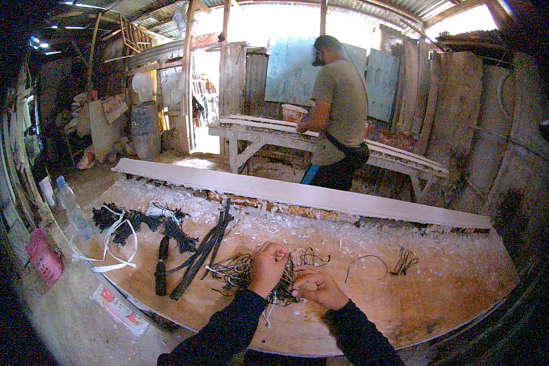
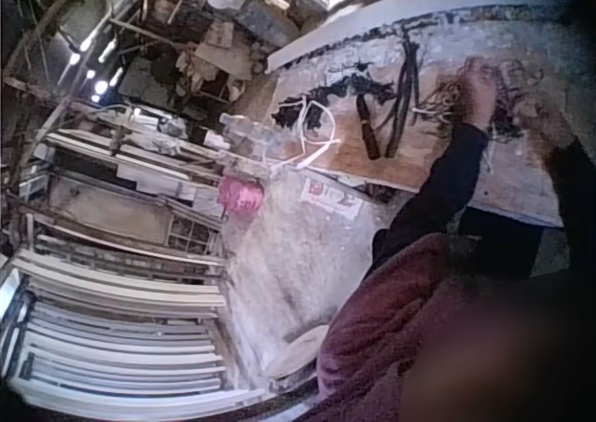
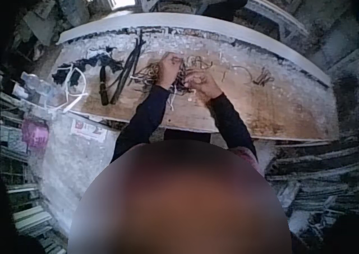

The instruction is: The person repeatedly picks up black cable ties and white wires from a wooden workbench, loops the ties around the wires, and pulls them tight by hand. A second person works at a separate bench in the background. The camera wearer continues this one-at-a-time tying process throughout the clip.

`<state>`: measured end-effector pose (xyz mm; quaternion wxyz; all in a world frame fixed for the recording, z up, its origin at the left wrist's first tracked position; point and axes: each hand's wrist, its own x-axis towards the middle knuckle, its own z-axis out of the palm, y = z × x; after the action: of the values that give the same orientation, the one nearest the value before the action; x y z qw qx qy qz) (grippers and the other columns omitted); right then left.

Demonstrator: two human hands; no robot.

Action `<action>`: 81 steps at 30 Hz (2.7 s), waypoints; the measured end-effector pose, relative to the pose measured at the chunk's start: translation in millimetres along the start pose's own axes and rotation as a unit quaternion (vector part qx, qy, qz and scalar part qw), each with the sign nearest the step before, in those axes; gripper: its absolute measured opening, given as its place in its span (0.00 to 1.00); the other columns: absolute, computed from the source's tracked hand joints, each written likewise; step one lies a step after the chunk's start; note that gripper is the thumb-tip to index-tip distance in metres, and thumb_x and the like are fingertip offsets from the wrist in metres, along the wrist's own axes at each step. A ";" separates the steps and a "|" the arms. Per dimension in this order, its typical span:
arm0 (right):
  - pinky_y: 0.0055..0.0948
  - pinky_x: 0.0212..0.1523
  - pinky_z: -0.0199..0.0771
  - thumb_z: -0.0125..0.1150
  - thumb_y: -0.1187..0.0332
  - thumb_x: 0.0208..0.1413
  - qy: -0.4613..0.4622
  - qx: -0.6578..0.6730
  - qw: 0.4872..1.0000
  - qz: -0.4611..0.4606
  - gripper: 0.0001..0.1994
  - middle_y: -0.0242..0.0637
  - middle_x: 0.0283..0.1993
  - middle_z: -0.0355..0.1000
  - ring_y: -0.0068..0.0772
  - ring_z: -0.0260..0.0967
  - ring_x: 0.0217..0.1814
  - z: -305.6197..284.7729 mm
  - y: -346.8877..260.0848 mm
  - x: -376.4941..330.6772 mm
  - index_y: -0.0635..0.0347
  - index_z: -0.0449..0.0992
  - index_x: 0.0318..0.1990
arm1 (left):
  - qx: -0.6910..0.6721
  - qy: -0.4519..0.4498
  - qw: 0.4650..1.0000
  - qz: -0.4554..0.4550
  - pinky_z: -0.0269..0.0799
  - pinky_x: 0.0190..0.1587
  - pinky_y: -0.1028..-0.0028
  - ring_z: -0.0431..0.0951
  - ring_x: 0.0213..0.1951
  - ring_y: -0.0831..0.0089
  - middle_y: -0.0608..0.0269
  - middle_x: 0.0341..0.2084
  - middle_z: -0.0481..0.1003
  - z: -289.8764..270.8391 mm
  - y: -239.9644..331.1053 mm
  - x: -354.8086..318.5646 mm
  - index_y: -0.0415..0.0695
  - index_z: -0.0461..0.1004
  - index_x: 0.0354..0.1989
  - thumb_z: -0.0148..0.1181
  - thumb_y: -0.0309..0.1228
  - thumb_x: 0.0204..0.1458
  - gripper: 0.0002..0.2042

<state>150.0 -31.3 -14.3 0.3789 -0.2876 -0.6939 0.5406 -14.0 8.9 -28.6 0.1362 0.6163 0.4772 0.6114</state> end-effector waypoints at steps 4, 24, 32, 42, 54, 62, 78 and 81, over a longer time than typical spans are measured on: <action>0.34 0.55 0.52 0.67 0.70 0.37 0.028 0.079 0.995 0.045 0.07 0.32 0.36 0.71 0.36 0.56 0.55 6.6 -4.6 -2.0 0.55 0.77 0.27 | 0.003 -0.019 1.000 0.003 0.66 0.26 0.74 0.70 0.23 0.69 0.59 0.22 0.69 -2.2 6.2 -1.8 0.39 0.69 0.24 0.59 0.19 0.37 0.06; 0.24 0.40 0.66 0.59 0.77 0.43 0.235 0.007 0.971 -0.034 0.05 0.31 0.27 0.67 0.24 0.66 0.33 -0.1 -15.2 8.0 0.61 0.68 0.23 | -0.089 -0.179 0.979 -0.038 0.66 0.30 0.76 0.70 0.27 0.75 0.62 0.22 0.71 2.5 10.8 -5.4 0.38 0.73 0.26 0.60 0.26 0.42 0.05; 0.23 0.29 0.64 0.57 0.79 0.43 0.393 -0.136 0.907 -0.063 0.08 0.33 0.22 0.64 0.22 0.62 0.27 -25.4 -5.0 12.8 0.61 0.64 0.22 | -0.187 -0.353 0.917 -0.003 0.65 0.32 0.77 0.68 0.27 0.78 0.66 0.21 0.69 15.7 22.3 -24.8 0.38 0.70 0.25 0.58 0.27 0.45 0.06; 0.18 0.29 0.62 0.55 0.81 0.45 0.415 -0.148 0.897 -0.034 0.09 0.29 0.23 0.62 0.20 0.59 0.27 -40.0 19.3 18.2 0.60 0.69 0.35 | -0.183 -0.458 0.857 -0.146 0.64 0.26 0.80 0.66 0.23 0.83 0.72 0.16 0.64 17.0 39.9 -35.1 0.42 0.69 0.25 0.57 0.37 0.48 0.10; 0.22 0.39 0.64 0.57 0.73 0.47 0.305 0.208 0.925 -0.093 0.02 0.32 0.35 0.65 0.24 0.63 0.37 -5.1 -24.0 10.4 0.61 0.73 0.29 | -0.149 -0.094 0.983 -0.058 0.64 0.28 0.81 0.68 0.24 0.81 0.67 0.21 0.69 -6.1 0.6 3.3 0.39 0.73 0.26 0.60 0.27 0.43 0.05; 0.32 0.50 0.60 0.58 0.71 0.46 0.091 -0.079 0.990 -0.070 0.06 0.37 0.43 0.64 0.36 0.60 0.48 25.1 -9.7 -2.0 0.58 0.76 0.33 | -0.118 0.124 0.972 -0.160 0.63 0.25 0.79 0.67 0.21 0.79 0.66 0.20 0.69 -6.1 -25.4 10.4 0.40 0.72 0.23 0.61 0.22 0.38 0.04; 0.42 0.55 0.43 0.64 0.64 0.39 0.050 -0.398 0.896 -0.193 0.05 0.24 0.29 0.70 0.33 0.60 0.52 29.7 -11.1 -1.8 0.42 0.78 0.27 | -0.051 0.053 0.997 -0.009 0.66 0.27 0.78 0.73 0.25 0.75 0.60 0.21 0.73 -0.6 -0.4 -2.1 0.38 0.74 0.23 0.58 0.20 0.40 0.01; 0.44 0.54 0.44 0.64 0.63 0.39 0.051 -0.411 0.889 -0.196 0.05 0.26 0.30 0.69 0.35 0.60 0.50 30.8 -7.3 -2.0 0.43 0.77 0.27 | -0.077 0.040 0.996 -0.018 0.67 0.25 0.78 0.73 0.24 0.74 0.60 0.22 0.73 2.2 -2.2 -5.1 0.38 0.74 0.25 0.58 0.21 0.40 0.02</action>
<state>125.4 -51.1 -11.6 0.3600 -0.3033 -0.8758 0.1064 -12.0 7.0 -33.9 0.1747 0.5703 0.4445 0.6683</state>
